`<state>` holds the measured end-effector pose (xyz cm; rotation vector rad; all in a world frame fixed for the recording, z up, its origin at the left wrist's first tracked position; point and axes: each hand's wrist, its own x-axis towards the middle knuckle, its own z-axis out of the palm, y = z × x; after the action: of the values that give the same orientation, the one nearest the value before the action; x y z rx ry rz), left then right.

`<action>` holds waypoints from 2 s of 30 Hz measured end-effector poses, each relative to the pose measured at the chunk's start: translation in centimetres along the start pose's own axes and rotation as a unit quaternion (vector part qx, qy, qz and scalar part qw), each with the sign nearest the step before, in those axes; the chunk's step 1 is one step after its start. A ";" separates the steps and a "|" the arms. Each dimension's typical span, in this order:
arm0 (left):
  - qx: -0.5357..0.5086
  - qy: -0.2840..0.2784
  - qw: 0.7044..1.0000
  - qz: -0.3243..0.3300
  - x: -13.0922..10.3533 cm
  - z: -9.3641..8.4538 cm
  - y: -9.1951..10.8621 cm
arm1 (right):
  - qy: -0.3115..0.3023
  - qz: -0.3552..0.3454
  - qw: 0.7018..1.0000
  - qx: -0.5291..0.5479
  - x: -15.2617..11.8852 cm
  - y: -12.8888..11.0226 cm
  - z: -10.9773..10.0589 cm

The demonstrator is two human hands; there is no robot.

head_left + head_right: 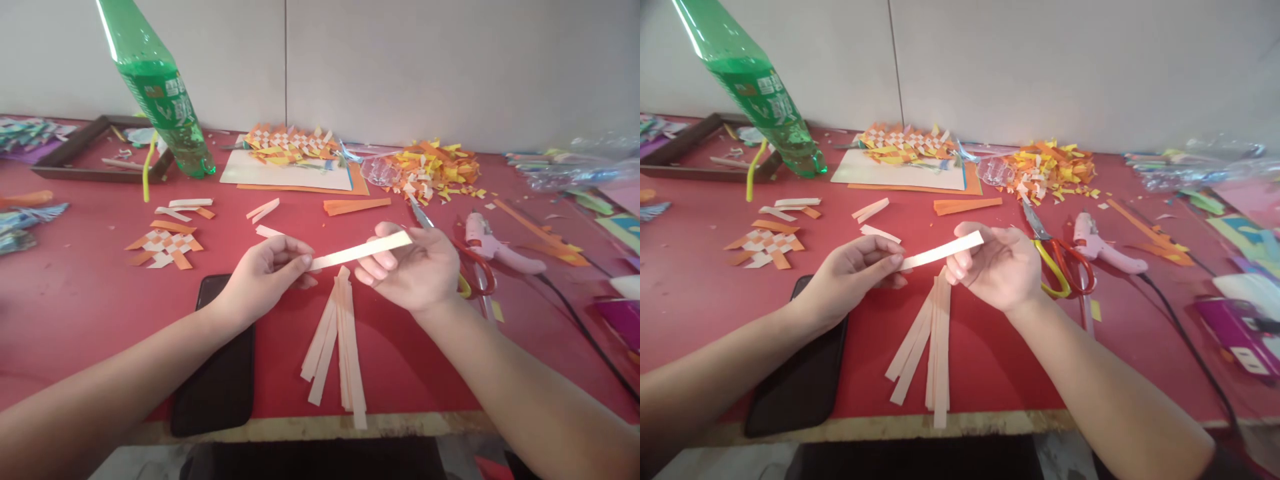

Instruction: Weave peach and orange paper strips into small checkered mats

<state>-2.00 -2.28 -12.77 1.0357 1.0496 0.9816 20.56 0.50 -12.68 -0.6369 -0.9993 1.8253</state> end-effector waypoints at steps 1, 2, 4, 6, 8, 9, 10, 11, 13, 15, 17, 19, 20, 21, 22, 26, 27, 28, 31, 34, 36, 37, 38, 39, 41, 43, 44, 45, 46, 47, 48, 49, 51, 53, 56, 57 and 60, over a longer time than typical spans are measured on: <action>0.006 -0.008 1.000 0.002 0.0 0.0 -0.1 | -0.021 0.009 1.000 -0.002 -0.1 0.0 0.0; 0.012 -0.017 1.000 0.005 0.0 0.0 -0.1 | -0.032 0.017 0.999 -0.014 -0.1 0.1 -0.1; 0.023 -0.034 0.999 0.015 0.0 0.0 -0.3 | -0.035 0.028 0.997 -0.056 -0.2 0.6 -0.1; 0.044 -0.048 0.997 0.031 0.0 -0.1 -0.4 | -0.028 0.027 0.994 -0.106 -0.3 1.3 0.0; 0.074 -0.055 0.995 0.048 0.0 -0.2 -0.6 | -0.021 0.018 0.985 -0.171 -0.5 1.8 0.2; 0.088 -0.059 0.993 0.055 0.0 -0.3 -0.6 | -0.016 0.010 0.977 -0.211 -0.5 1.9 0.3; 0.101 -0.062 0.991 0.060 0.0 -0.3 -0.7 | -0.009 0.001 0.967 -0.255 -0.6 2.1 0.4; 0.110 -0.066 0.989 0.066 0.0 -0.3 -0.7 | -0.002 -0.014 0.953 -0.303 -0.7 2.1 0.5; 0.123 -0.075 0.987 0.076 0.0 -0.3 -0.8 | 0.014 -0.063 0.915 -0.398 -0.8 2.2 0.7; 0.133 -0.080 0.984 0.084 0.0 -0.3 -0.9 | 0.030 -0.125 0.875 -0.466 -0.9 2.2 0.9; 0.136 -0.082 0.983 0.090 -0.1 -0.3 -0.9 | 0.039 -0.169 0.856 -0.486 -0.9 2.3 1.0; 0.135 -0.089 0.983 0.092 -0.1 -0.2 -0.9 | 0.036 -0.175 0.868 -0.463 -0.9 2.5 1.0; 0.134 -0.094 0.982 0.091 -0.2 -0.2 -0.8 | 0.031 -0.160 0.881 -0.444 -0.9 2.5 1.0; 0.131 -0.099 0.982 0.089 -0.2 -0.1 -0.8 | 0.028 -0.136 0.893 -0.428 -1.0 2.6 1.1; 0.129 -0.104 0.983 0.085 -0.2 -0.1 -0.7 | 0.026 -0.110 0.901 -0.419 -1.0 2.6 1.1; 0.112 -0.111 0.985 0.064 -0.5 0.3 -0.3 | 0.044 -0.068 0.895 -0.438 -1.3 2.4 1.3; 0.109 -0.111 0.986 0.061 -0.6 0.3 -0.2 | 0.045 -0.077 0.891 -0.444 -1.4 2.4 1.4; 0.107 -0.113 0.986 0.058 -0.6 0.4 -0.1 | 0.043 -0.086 0.888 -0.449 -1.5 2.4 1.3; 0.096 -0.117 0.988 0.040 -0.7 0.5 0.0 | 0.026 -0.106 0.882 -0.458 -1.6 2.6 1.2; 0.061 -0.126 0.990 0.009 -0.6 0.6 0.0 | 0.019 -0.117 0.882 -0.456 -1.7 2.8 0.9; 0.036 -0.132 0.991 -0.006 -0.4 0.6 -0.1 | 0.017 -0.122 0.885 -0.449 -1.6 2.8 0.8; 0.028 -0.131 0.991 -0.009 -0.4 0.6 -0.2 | 0.013 -0.125 0.888 -0.443 -1.6 2.8 0.7; 0.025 -0.125 0.992 -0.008 -0.3 0.6 -0.3 | 0.007 -0.129 0.891 -0.435 -1.5 2.7 0.7; 0.025 -0.114 0.993 -0.004 -0.3 0.6 -0.3 | -0.001 -0.132 0.896 -0.425 -1.5 2.5 0.7; 0.031 -0.079 0.996 0.011 -0.2 0.6 -0.4 | -0.013 -0.139 0.901 -0.412 -1.6 2.2 0.8; 0.049 -0.040 0.997 0.031 -0.2 0.5 -0.4 | -0.008 -0.147 0.900 -0.410 -1.6 2.0 1.0; 0.064 -0.026 0.997 0.042 -0.2 0.5 -0.4 | 0.000 -0.151 0.899 -0.412 -1.6 1.9 1.0; 0.079 -0.017 0.995 0.052 -0.2 0.4 -0.3 | 0.007 -0.153 0.898 -0.413 -1.6 1.9 1.1; 0.092 -0.012 0.994 0.060 -0.1 0.4 -0.3 | 0.012 -0.156 0.898 -0.412 -1.5 1.9 1.2; 0.102 -0.009 0.993 0.065 -0.1 0.4 -0.3 | 0.016 -0.157 0.898 -0.410 -1.5 1.9 1.2; 0.109 -0.008 0.992 0.070 -0.1 0.3 -0.3 | 0.020 -0.158 0.899 -0.409 -1.5 2.0 1.2; 0.112 -0.006 0.991 0.074 -0.1 0.3 -0.3 | 0.026 -0.159 0.898 -0.409 -1.5 2.1 1.2; 0.110 0.000 0.991 0.082 -0.1 0.2 -0.4 | 0.039 -0.164 0.896 -0.410 -1.4 2.3 1.2; 0.101 0.010 0.991 0.088 0.0 0.1 -0.5 | 0.049 -0.164 0.896 -0.410 -1.4 2.4 1.0; 0.085 0.026 0.992 0.088 0.0 0.0 -0.6 | 0.061 -0.160 0.900 -0.400 -1.4 2.6 0.9; 0.082 0.028 0.992 0.086 -0.1 0.0 -0.5 | 0.066 -0.158 0.901 -0.398 -1.3 2.7 0.8; 0.067 0.026 0.995 0.072 -0.1 -0.1 -0.5 | 0.075 -0.155 0.902 -0.395 -1.3 2.7 0.9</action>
<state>-2.03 -2.45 -13.23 1.2155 1.1063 1.0711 19.18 -1.62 -14.50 -1.0078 -1.6371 1.0281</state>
